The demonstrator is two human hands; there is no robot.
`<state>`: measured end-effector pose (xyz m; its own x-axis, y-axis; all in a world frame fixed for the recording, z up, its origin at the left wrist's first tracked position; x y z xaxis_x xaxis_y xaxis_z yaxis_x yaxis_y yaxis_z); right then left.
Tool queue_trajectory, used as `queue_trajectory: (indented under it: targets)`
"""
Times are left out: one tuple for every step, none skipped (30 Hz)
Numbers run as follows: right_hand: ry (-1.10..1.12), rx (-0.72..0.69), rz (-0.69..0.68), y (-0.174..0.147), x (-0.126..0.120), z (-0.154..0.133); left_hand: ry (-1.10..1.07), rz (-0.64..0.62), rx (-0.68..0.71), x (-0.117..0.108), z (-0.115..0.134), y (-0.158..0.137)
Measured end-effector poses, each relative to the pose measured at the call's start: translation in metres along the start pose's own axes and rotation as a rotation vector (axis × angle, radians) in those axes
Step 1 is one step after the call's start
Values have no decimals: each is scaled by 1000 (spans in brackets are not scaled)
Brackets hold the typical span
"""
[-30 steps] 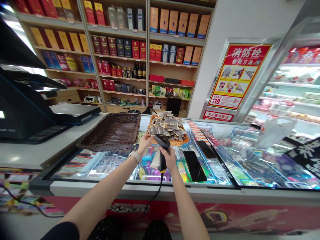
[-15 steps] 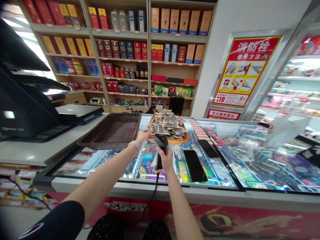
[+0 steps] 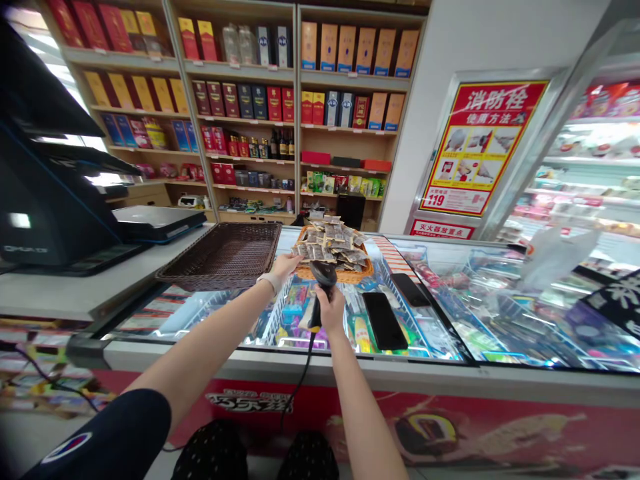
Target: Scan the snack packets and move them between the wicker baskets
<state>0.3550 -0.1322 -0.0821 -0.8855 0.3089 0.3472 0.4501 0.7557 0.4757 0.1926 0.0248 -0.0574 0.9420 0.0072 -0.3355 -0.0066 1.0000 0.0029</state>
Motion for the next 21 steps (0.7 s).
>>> queue_trajectory:
  targets:
    - [-3, -2, -1, 0, -1, 1, -3, -1, -3, 0, 1, -3]
    - [-7, -3, -2, 0, -1, 1, -9, -3, -4, 0, 2, -7]
    - [-11, -1, -3, 0, -2, 3, -17, -4, 0, 0, 3, -12]
    - [-14, 2, -6, 0, -4, 4, -26, -2, 8, 0, 4, -16]
    - [-18, 9, -8, 0, -5, 5, -36, 2, 18, -1, 5, -22]
    - [-22, 18, -11, 1, -6, 7, -45, 9, 27, -2, 5, -27]
    - [-26, 29, -15, 1, -7, 9, -50, 13, 39, -4, 4, -34]
    - [-29, 40, -19, 2, -8, 10, -49, 9, 59, -5, 3, -41]
    - [-31, 52, -23, 3, -9, 12, -43, -3, 87, -7, 1, -48]
    - [-33, 63, -27, 3, -9, 13, -30, -18, 122, -9, 0, -55]
    - [-33, 71, -30, 4, -9, 13, -12, -30, 159, -11, -1, -61]
    - [-34, 78, -33, 4, -8, 13, 8, -36, 196, -14, -3, -67]
    - [-34, 82, -36, 5, -8, 12, 26, -35, 226, -18, -5, -72]
    - [-35, 84, -40, 5, -7, 10, 41, -26, 244, -22, -7, -74]
    - [-36, 86, -45, 5, -5, 9, 52, -14, 253, -26, -9, -76]
    - [-38, 85, -50, 5, -4, 7, 58, -6, 256, -29, -9, -75]
    - [-39, 83, -53, 6, -2, 4, 57, -2, 257, -30, -8, -73]
    - [-41, 79, -55, 6, -1, 2, 53, -3, 250, -30, -6, -70]
    - [-42, 72, -54, 6, 1, -1, 47, -9, 228, -29, -5, -66]
    - [-43, 65, -51, 6, 2, -5, 40, -19, 193, -26, -3, -60]
    - [-44, 56, -47, 5, 3, -8, 32, -29, 150, -23, -2, -54]
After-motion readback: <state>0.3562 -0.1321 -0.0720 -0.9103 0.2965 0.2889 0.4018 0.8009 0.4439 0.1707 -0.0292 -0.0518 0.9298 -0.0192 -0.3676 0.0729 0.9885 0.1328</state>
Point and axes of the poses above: each hand's wrist, its own y-axis towards the middle knuckle, its own x-axis out of the palm, z = x × y, the point moved 9 cm from there along y, towards the middle knuckle, and after that the axes turned 13 degrees about y, right-handed, at the moved point
